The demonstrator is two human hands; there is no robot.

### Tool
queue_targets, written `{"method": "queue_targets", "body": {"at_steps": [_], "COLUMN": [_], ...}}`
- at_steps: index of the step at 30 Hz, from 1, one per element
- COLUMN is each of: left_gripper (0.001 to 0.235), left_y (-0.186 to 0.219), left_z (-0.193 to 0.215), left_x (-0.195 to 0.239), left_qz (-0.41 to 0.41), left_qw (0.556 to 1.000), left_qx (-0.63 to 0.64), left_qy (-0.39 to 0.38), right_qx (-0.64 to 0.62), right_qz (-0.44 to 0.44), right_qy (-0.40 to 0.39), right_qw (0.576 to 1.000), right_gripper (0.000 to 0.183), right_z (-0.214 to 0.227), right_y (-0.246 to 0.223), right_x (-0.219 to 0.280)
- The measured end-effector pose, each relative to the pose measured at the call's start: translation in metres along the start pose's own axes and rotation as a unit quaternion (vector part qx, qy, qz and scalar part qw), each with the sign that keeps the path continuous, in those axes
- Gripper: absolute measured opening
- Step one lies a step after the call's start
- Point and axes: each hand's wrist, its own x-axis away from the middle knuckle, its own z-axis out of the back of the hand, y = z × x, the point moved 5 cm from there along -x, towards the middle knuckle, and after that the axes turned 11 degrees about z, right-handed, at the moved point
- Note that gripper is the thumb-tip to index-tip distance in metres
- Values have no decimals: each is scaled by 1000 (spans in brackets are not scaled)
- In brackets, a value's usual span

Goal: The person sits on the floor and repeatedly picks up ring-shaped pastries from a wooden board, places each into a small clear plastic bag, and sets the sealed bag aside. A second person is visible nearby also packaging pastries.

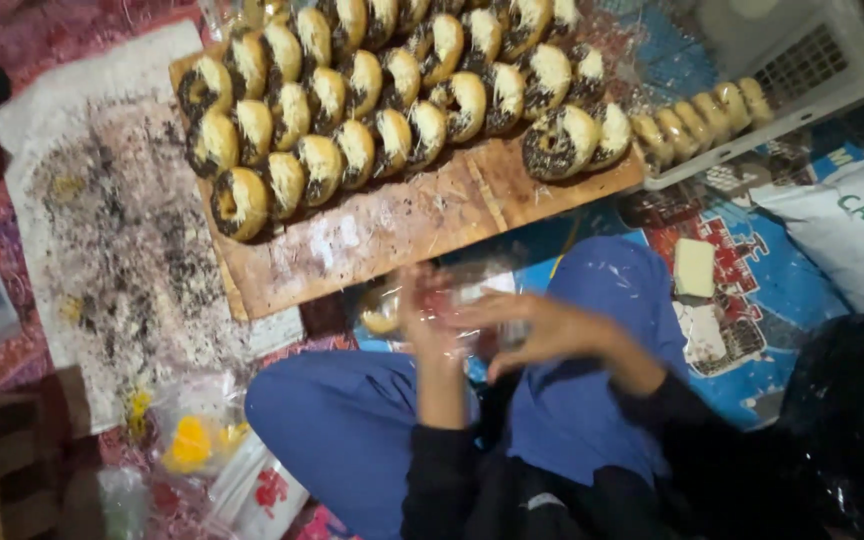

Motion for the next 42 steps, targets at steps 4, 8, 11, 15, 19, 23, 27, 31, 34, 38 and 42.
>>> {"method": "queue_targets", "body": {"at_steps": [4,8,11,15,19,23,27,31,34,38,42], "left_gripper": [18,30,42,56,60,57,45,46,52,42,37], "left_y": [92,101,87,80,78,63,55,59,65,70,67], "left_z": [33,46,43,49,41,45,19,0,-14,-32,-53], "left_x": [2,1,-8,-18,-23,-4,19,49,66,77,94], "left_qz": [-186,-153,-109,-91,-95,-138,-189,-235,-276,-236,-254], "left_qw": [982,986,988,966,939,944,952,958,952,932,919], "left_qx": [10,67,109,243,329,300,203,122,30,84,63], "left_qy": [26,20,-3,-4,-29,-19,-130,-108,-128,-261,-295], "right_qx": [322,490,473,362,77,206,321,400,305,423,355], "right_qz": [-247,-231,-185,-39,-32,-83,-67,-47,-5,-14,5], "right_qy": [177,80,141,269,425,422,424,428,417,373,360], "right_qw": [897,837,850,892,901,879,845,809,856,826,863], "right_gripper": [125,126,112,94,86,69,66,58,61,55,57], "right_z": [160,216,181,92,1,-59,-65,-51,-47,-47,-51], "right_y": [61,113,115,66,4,-46,-79,-103,-102,-104,-106], "right_x": [26,32,30,10,4,-6,-29,-43,-47,-50,-63]}}
